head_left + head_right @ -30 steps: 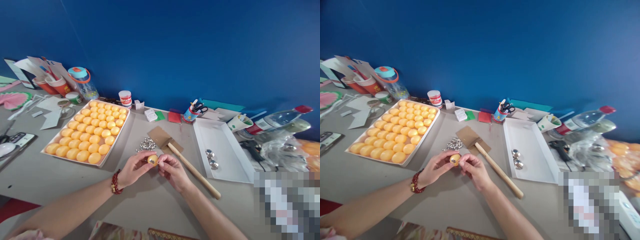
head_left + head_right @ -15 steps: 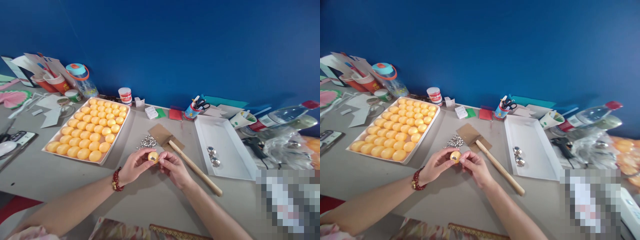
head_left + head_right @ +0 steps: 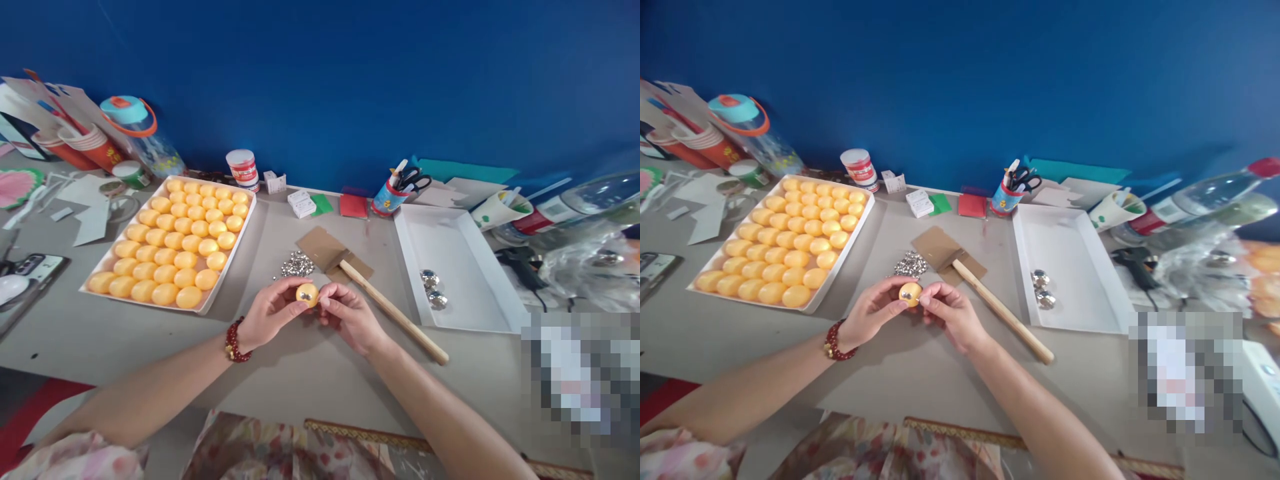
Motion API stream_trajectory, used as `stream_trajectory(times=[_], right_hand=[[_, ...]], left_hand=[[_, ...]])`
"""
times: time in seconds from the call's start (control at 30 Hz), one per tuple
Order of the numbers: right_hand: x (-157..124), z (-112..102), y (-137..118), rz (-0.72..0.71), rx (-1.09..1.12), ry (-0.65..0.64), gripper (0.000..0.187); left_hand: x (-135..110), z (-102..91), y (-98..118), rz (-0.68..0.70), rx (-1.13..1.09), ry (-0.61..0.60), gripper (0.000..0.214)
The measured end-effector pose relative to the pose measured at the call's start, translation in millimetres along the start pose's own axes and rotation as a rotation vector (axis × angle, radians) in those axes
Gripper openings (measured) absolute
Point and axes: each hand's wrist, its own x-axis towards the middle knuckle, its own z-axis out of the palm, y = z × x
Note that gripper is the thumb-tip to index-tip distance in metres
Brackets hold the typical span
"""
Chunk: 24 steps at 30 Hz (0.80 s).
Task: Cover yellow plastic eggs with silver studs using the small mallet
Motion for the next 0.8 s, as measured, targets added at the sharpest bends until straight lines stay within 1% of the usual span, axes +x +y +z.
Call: stream_trajectory(times=[0.17,0.5,0.8], right_hand=[[-0.4,-0.8,0.9,0.012,0.008,-0.007,0.023],[-0.5,1.0,-1.0,0.0,-0.039,0.014,0.023],[-0.3,1.7,-3.3,-0.051,-0.087,-0.018,0.023]], left_hand=[[0.1,-0.2,-0.6,0.019,0.001,-0.02,0.032],[0.0,-2.8,-4.5,0.064,0.096,-0.003,0.033],[0.3,-2.7,-3.6,0.07,0.153,0.019,0.034]])
